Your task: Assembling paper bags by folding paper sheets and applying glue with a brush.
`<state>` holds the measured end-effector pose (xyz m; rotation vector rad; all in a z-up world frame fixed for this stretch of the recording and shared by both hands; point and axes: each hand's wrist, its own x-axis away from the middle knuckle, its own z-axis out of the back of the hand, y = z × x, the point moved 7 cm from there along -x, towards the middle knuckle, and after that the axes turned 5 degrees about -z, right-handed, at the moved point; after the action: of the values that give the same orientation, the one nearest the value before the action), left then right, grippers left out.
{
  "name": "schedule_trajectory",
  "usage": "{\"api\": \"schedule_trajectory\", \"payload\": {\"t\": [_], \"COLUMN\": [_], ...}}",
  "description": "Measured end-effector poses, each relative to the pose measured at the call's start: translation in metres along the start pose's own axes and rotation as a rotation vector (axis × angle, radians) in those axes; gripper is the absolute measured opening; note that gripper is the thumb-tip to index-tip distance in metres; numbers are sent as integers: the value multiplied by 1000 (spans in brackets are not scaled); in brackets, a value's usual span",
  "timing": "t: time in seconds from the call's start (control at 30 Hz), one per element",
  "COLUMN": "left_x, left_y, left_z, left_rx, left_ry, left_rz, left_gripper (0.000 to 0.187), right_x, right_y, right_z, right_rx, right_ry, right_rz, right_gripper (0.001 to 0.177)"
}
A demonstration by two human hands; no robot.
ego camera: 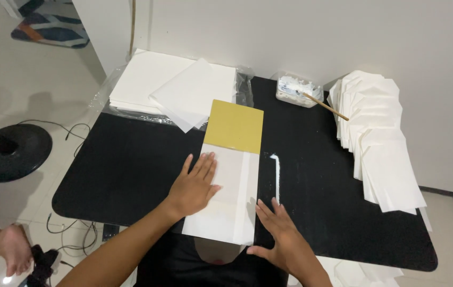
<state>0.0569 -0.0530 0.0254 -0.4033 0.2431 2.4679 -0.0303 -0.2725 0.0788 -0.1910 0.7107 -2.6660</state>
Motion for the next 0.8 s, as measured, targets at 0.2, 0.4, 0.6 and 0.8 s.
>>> {"api": "schedule_trajectory", "payload": {"t": [0.2,0.4,0.6,0.8], "left_x": [48,84,85,72], "left_y": [44,56,54,55], "left_z": [37,36,55,75], "left_rx": [326,241,274,175], "left_ry": [-34,-121,-15,155], "left_rz": [-124,-96,-67,-98], "left_gripper": [100,86,76,75], "right_x": [5,4,0,0], "right_y": [-18,-20,-29,-35], "right_z": [-28,-39,-29,-36], "right_rx": [-83,-43,-3,29], "right_ry": [-95,-17,49,134], "right_rz": [52,64,38,82], "right_gripper": [107,91,93,83]}}
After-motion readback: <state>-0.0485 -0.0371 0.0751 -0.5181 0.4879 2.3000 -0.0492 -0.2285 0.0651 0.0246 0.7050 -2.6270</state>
